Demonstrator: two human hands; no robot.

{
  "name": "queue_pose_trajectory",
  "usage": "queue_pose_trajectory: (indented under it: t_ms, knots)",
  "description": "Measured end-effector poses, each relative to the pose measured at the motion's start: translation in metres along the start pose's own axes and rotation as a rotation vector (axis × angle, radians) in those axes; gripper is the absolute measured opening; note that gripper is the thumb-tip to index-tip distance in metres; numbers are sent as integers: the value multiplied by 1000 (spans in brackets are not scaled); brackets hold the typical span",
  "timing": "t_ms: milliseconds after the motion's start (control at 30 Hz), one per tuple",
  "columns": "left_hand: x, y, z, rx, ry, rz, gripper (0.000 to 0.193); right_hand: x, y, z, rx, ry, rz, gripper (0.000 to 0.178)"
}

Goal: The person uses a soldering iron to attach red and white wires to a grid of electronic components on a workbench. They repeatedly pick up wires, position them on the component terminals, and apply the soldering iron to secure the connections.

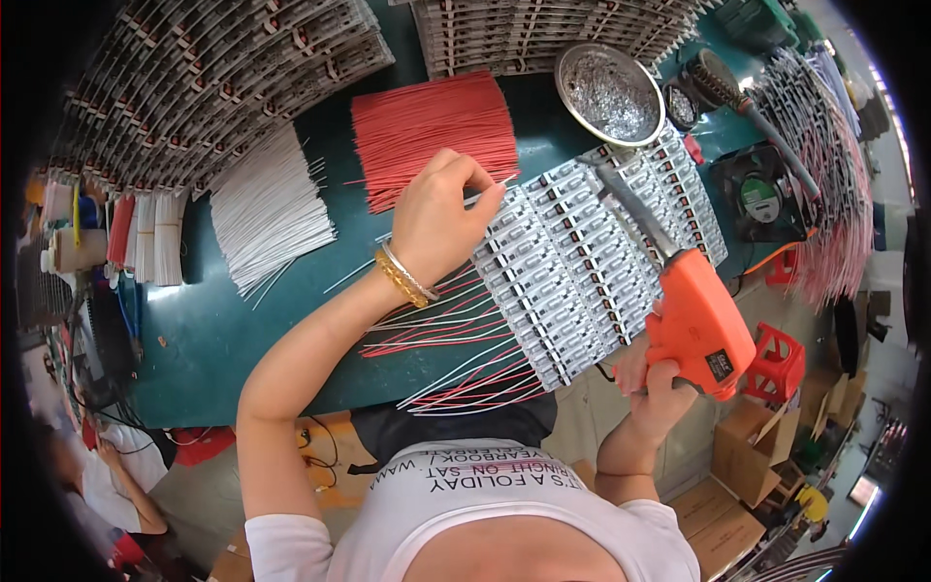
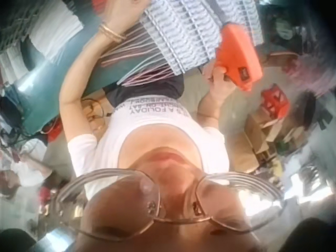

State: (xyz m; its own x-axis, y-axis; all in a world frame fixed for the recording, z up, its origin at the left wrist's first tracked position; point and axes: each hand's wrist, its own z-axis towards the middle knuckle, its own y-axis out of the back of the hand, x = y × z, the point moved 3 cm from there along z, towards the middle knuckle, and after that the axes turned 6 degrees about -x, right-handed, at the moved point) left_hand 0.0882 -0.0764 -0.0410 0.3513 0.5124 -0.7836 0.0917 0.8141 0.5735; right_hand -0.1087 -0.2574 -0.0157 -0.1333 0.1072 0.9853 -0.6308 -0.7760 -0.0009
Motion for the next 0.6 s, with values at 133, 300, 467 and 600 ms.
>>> queue_pose_trajectory:
  t_ms: [133,300,467,600]
  knots:
    - [1,-5,-1,15,12,16,16,-7,-1,-3,29,-103,26,62]
    - [2,-9,-1,2,8,44,16,-11,-2,0,33,-218,17,53]
    - [2,-9,0,14,31,29,17,-9,-9,5,55,-306,-10,46]
    - [2,-9,1,22,30,46,17,-8,-10,7,93,-288,-10,42]
